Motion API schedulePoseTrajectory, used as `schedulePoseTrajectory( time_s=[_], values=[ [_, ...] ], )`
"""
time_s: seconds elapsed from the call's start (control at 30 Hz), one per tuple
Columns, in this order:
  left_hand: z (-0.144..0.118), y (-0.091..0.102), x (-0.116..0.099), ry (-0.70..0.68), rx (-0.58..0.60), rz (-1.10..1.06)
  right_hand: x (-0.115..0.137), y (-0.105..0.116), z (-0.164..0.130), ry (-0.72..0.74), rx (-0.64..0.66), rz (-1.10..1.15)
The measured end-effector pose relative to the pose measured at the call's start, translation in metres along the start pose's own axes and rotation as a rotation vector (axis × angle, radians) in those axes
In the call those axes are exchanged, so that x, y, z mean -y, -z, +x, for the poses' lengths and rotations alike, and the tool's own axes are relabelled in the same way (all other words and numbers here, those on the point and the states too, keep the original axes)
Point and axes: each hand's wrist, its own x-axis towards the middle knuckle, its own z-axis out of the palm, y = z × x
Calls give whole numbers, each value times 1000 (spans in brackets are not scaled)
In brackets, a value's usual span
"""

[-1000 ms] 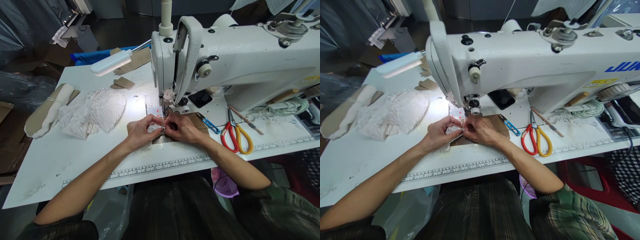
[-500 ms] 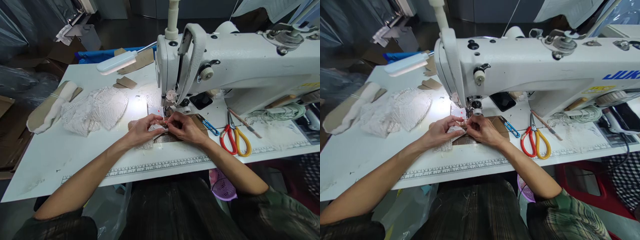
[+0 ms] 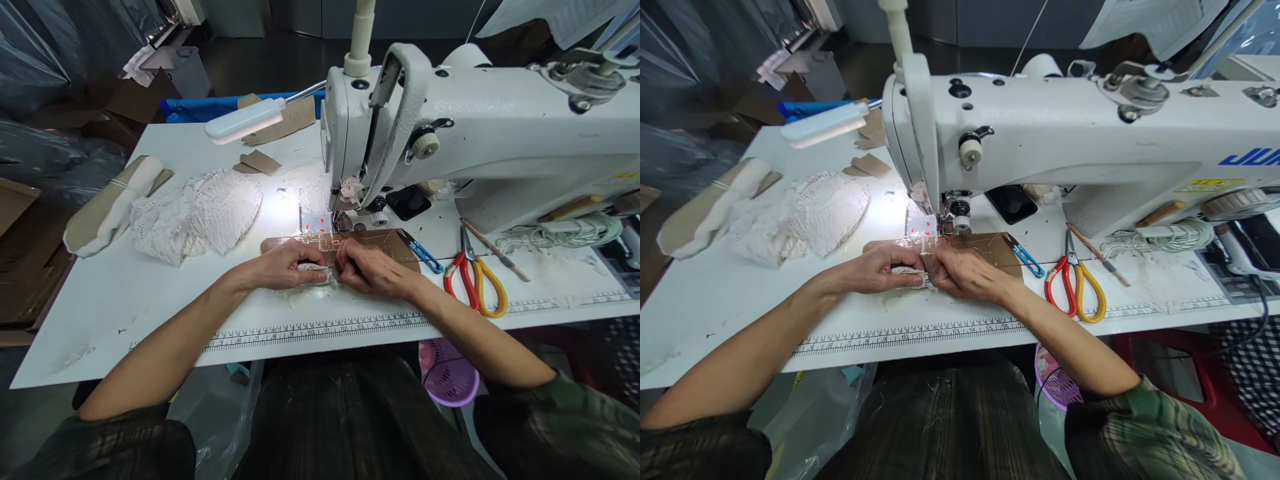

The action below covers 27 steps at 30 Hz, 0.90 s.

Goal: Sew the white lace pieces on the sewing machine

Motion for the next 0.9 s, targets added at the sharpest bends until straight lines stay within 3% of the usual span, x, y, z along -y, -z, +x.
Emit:
schedulePoseTrajectory(
  time_s=[0.1, 0.23, 0.37, 0.47, 0.57, 0.67, 0.73, 0.8, 0.9],
  values=[
    [-1, 3, -4, 49, 24, 56, 0, 12, -4, -13, 52, -145],
    [0, 0, -6, 35, -35, 51, 6, 13, -7, 51, -15, -230],
    [3, -6, -1, -71, -79, -91, 21, -2, -4, 68, -106, -105],
    [1, -5, 2, -83, -45, -81, 27, -8, -3, 114, -17, -94],
    [-5, -1, 1, -30, -33, -7, 13, 12, -17, -27, 67, -316],
    [-9, 4, 0, 85, -39, 21, -7, 47, -44, -269, -40, -499],
    [-7, 4, 1, 145, -54, -2, -12, 63, -60, -353, -121, -563],
    [-5, 3, 2, 166, -72, -42, -8, 65, -66, -373, -151, -516],
    [-3, 1, 4, 172, -129, -81, 3, 48, -53, -297, -125, -321]
  ],
)
